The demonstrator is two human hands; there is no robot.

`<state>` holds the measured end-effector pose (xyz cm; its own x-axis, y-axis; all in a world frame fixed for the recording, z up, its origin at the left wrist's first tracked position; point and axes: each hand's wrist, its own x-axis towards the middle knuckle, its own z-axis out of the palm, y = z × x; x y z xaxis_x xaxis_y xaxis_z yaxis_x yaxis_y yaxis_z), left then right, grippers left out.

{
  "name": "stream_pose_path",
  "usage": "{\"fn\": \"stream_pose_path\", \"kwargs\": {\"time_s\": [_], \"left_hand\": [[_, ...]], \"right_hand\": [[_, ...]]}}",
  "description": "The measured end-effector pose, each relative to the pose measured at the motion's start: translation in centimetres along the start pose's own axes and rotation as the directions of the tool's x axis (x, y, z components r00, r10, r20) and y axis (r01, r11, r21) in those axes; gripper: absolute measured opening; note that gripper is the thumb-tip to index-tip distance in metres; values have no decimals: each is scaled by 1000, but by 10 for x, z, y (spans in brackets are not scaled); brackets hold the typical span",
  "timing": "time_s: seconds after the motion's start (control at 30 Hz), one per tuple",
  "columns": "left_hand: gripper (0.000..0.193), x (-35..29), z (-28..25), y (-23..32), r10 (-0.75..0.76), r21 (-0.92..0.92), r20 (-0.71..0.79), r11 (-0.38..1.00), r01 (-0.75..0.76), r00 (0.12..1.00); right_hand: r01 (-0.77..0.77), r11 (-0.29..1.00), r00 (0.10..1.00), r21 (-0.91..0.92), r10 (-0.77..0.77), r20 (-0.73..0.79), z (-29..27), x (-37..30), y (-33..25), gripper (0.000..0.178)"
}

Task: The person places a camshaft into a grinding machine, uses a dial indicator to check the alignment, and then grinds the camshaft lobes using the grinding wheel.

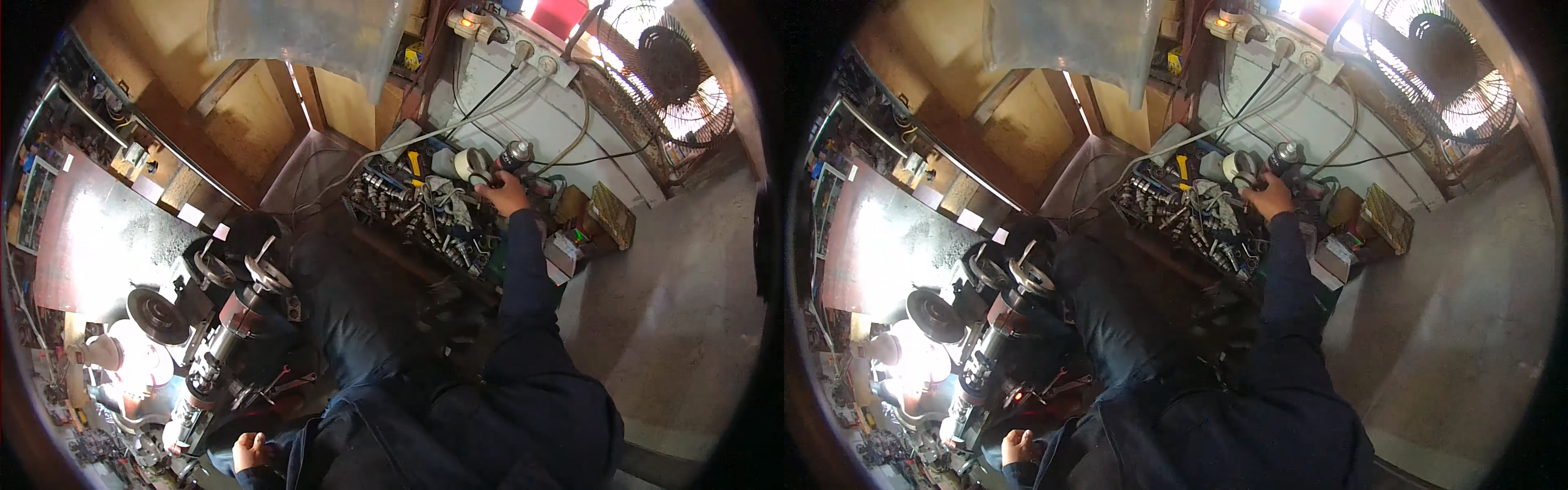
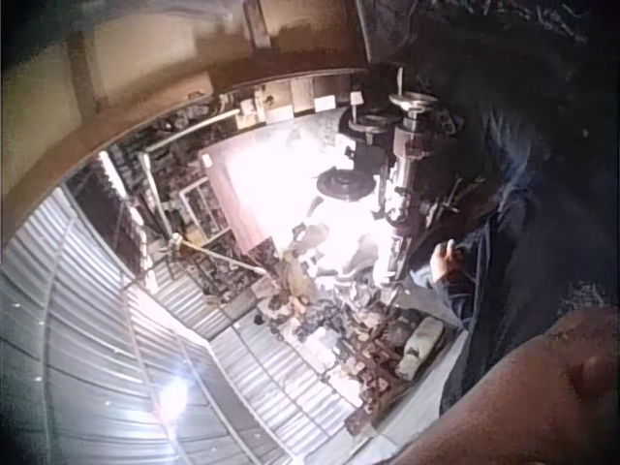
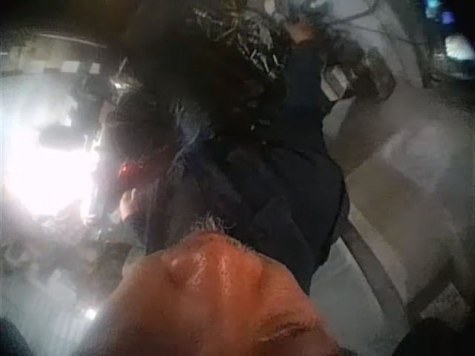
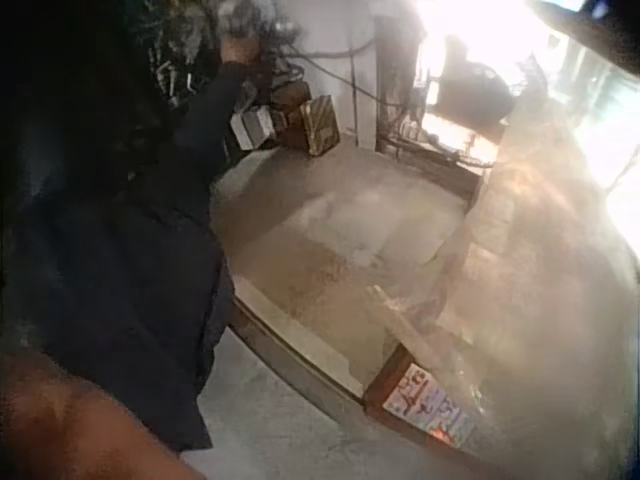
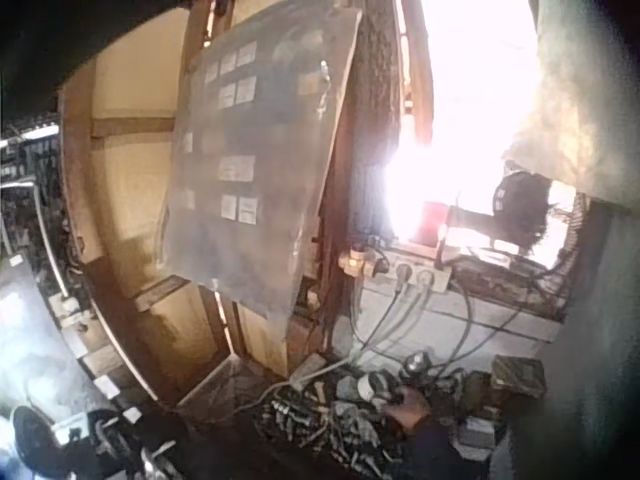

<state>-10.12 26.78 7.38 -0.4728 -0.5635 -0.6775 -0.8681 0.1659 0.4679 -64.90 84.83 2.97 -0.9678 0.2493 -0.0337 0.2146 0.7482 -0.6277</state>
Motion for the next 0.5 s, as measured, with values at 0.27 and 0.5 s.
{"fn": "stream_pose_path", "kwargs": {"time_s": [0.27, 0.5], "left_hand": [[25, -2, 45, 88, 328, 89, 239, 930, -357, 914], [50, -28, 34, 234, 920, 114, 33, 385, -916, 390]], "right_hand": [[337, 781, 893, 525, -90, -440, -77, -53, -42, 58], [411, 729, 910, 547, -291, -296, -40, -113, -147, 70]]}}
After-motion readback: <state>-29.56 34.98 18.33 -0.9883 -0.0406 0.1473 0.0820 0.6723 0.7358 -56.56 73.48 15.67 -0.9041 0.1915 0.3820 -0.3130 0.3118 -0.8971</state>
